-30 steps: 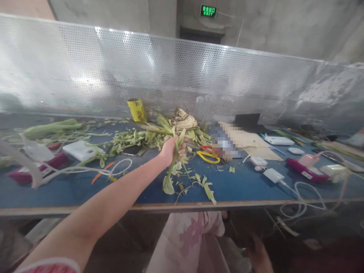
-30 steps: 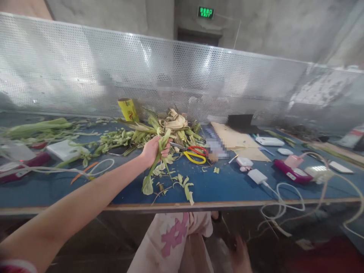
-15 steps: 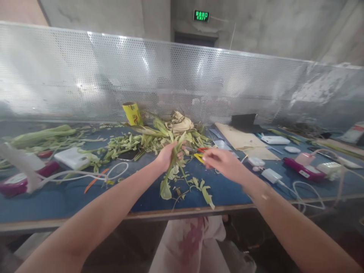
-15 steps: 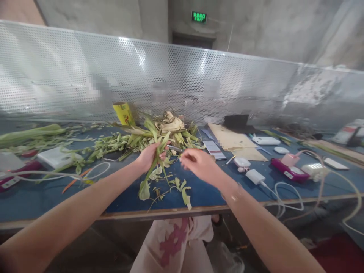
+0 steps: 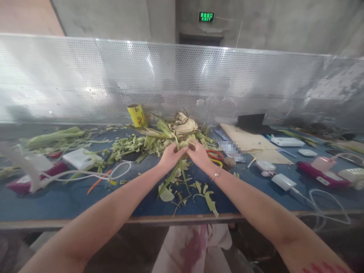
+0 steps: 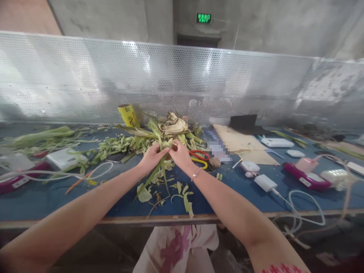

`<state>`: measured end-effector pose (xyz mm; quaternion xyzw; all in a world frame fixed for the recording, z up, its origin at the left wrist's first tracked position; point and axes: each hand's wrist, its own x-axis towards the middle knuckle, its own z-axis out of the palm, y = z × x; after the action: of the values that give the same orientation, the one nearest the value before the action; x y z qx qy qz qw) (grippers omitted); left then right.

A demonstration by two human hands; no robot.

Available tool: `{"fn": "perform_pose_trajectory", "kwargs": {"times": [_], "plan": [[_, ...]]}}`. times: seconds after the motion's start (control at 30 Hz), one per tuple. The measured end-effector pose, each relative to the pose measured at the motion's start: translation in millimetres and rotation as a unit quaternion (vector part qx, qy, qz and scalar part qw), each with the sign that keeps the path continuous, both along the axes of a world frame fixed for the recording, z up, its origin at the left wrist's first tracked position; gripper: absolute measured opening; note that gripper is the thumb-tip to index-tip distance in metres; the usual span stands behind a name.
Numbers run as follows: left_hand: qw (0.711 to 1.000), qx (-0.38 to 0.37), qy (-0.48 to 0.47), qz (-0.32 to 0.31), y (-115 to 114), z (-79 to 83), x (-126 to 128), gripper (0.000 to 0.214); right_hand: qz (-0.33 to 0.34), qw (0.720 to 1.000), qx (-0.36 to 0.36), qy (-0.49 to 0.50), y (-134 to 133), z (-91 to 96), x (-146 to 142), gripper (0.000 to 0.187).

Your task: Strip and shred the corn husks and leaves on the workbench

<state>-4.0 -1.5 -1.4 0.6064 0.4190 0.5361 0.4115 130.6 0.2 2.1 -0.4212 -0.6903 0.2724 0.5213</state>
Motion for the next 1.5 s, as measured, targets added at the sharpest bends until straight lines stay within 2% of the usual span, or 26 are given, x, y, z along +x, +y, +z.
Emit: {"fn": "perform_pose_trajectory", "kwargs": {"times": [0.07, 0.13, 0.23, 0.37, 0.53, 0.8, 1.03, 1.1, 1.2, 1.27, 1.5], "plan": [[1.0, 0.0, 0.002, 0.017, -0.4, -0.2, -0.4, 0.027, -0.018, 1.0, 0.003, -0.007, -1.0, 0.9, 2.2, 0.004], [0.999, -0.021, -0.031, 0.025, -1.1, 0.1, 0.2, 0.027, -0.025, 1.0, 0.003, -0.006, -2.0, 1.7, 3.2, 0.012], [0.993, -0.068, -0.092, 0.01, -1.4, 1.1, 1.6, 0.027, -0.016, 1.0, -0.002, 0.015, -3.7, 2.0, 3.3, 0.021], [0.984, -0.115, -0.138, -0.011, -1.2, 3.6, 2.5, 0.027, -0.004, 0.999, -0.008, 0.032, -3.3, 0.7, 3.2, 0.02], [0.987, -0.1, -0.121, -0.032, -2.3, 4.8, 3.1, 0.024, -0.022, 1.0, 0.001, -0.003, -1.9, 0.0, 4.2, 0.021], [0.99, -0.115, -0.079, -0.016, -0.5, -0.1, 4.4, 0.022, -0.002, 0.999, -0.026, -0.022, -2.5, -1.3, 4.7, 0.029], [0.987, -0.122, -0.085, -0.067, -6.1, -0.6, 4.7, 0.021, -0.057, 0.998, 0.007, -0.026, -0.5, -0.1, 6.7, 0.03], [0.989, -0.116, -0.079, -0.055, -6.5, -1.7, 4.7, 0.021, -0.02, 1.0, -0.007, 0.001, -0.9, -0.8, 6.1, 0.026], [0.992, -0.104, -0.067, -0.027, -5.6, -3.4, 4.2, 0.022, 0.08, 0.994, -0.071, 0.034, -2.5, -1.8, 4.7, 0.019], [0.992, -0.106, -0.075, -0.013, -3.5, -4.4, 3.4, 0.022, 0.107, 0.989, -0.1, 0.035, -3.3, -1.2, 4.4, 0.02], [0.992, -0.098, -0.082, 0.021, 1.8, -4.2, 1.9, 0.022, 0.022, 0.997, -0.024, -0.067, -6.0, 6.0, 5.4, 0.011]]}}
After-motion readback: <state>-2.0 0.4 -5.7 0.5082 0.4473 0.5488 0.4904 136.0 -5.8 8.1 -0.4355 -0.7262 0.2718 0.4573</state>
